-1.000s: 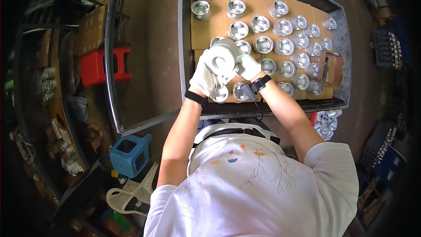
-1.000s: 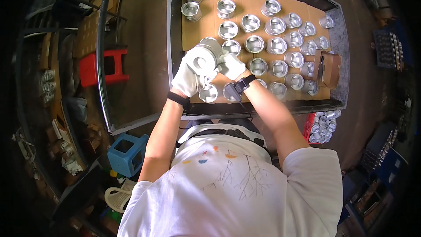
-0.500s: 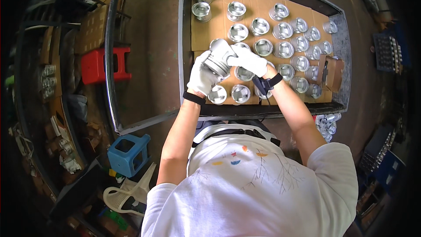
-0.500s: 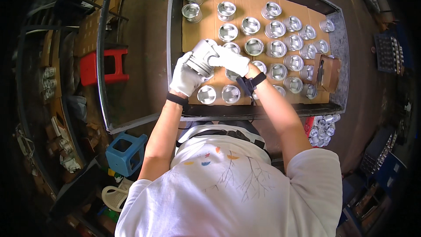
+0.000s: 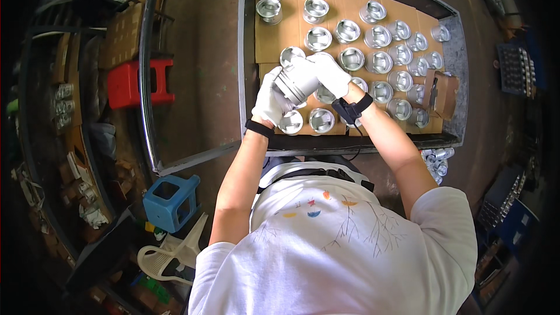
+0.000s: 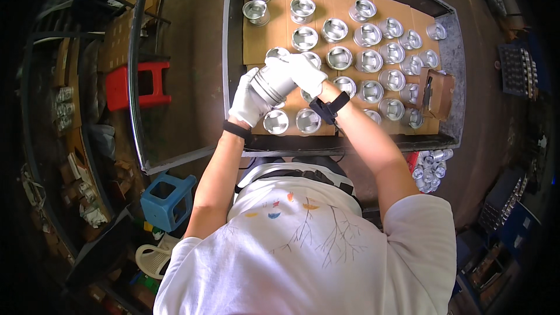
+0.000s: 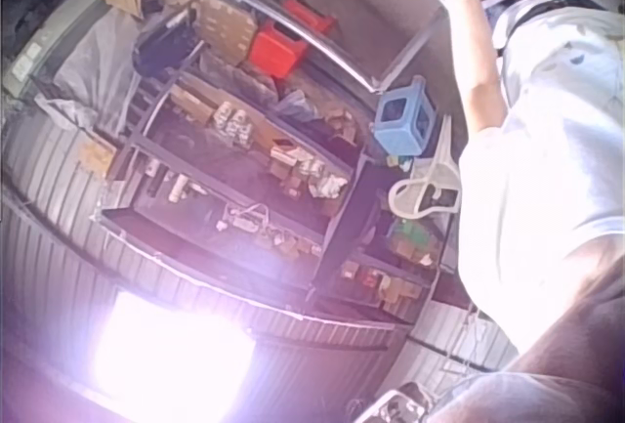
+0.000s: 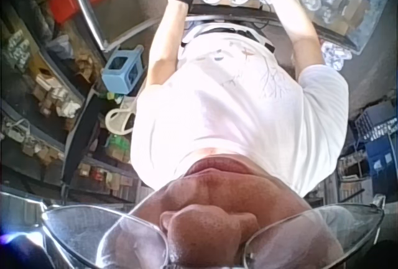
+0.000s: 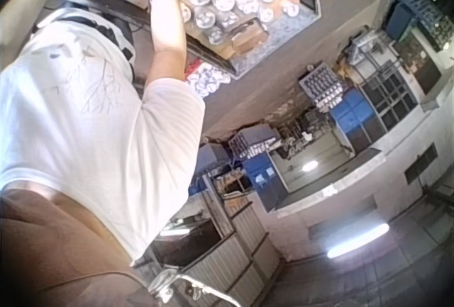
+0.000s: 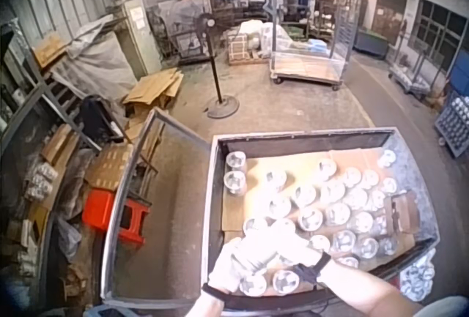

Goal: Transferring and organizing metal engine pistons between industrial crates and carts.

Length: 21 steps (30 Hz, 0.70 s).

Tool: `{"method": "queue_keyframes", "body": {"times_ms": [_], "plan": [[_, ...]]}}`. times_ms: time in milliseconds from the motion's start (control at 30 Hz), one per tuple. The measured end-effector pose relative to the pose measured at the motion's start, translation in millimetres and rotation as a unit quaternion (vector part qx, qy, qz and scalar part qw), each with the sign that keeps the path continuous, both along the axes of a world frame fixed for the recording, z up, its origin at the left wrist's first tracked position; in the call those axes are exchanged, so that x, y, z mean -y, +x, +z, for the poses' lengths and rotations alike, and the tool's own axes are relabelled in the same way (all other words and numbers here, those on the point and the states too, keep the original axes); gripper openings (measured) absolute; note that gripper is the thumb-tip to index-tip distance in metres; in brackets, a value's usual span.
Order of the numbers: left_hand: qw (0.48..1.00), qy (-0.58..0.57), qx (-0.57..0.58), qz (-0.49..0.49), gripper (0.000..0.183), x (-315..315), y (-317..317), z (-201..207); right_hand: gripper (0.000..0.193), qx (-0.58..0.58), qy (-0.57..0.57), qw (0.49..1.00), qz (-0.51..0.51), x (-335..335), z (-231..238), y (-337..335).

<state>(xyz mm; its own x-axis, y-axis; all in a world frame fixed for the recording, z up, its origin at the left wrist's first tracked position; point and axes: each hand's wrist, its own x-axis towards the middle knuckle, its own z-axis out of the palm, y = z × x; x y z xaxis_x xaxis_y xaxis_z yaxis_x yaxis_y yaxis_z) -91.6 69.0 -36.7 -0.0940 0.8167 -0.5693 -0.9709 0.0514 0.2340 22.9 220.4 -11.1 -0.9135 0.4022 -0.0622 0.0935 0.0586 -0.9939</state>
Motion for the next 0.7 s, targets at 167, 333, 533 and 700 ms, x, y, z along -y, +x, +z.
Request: {"method": "queue_keyframes", "body": {"times_ms": [167, 333, 533, 700], "plan": [[0.998, -0.025, -0.041, -0.029, 0.047, 5.0, 3.0, -0.3, 0.030, 0.176, 0.010, 0.984, 0.011, -2.3, 2.2, -5.3], [0.999, -0.006, 0.000, -0.033, 0.047, 7.5, -4.6, 13.1, 0.030, 0.012, -0.002, 0.996, -0.092, -13.1, -22.7, 5.8], [0.998, 0.029, 0.023, -0.055, 0.048, 1.7, -13.3, 7.1, 0.022, 0.207, -0.186, 0.961, 0.010, -21.8, -63.4, 20.9], [0.998, 0.032, -0.012, -0.050, 0.045, 1.4, -18.1, 5.4, 0.012, 0.219, -0.430, 0.875, -0.047, -14.7, -66.4, 15.2]]}}
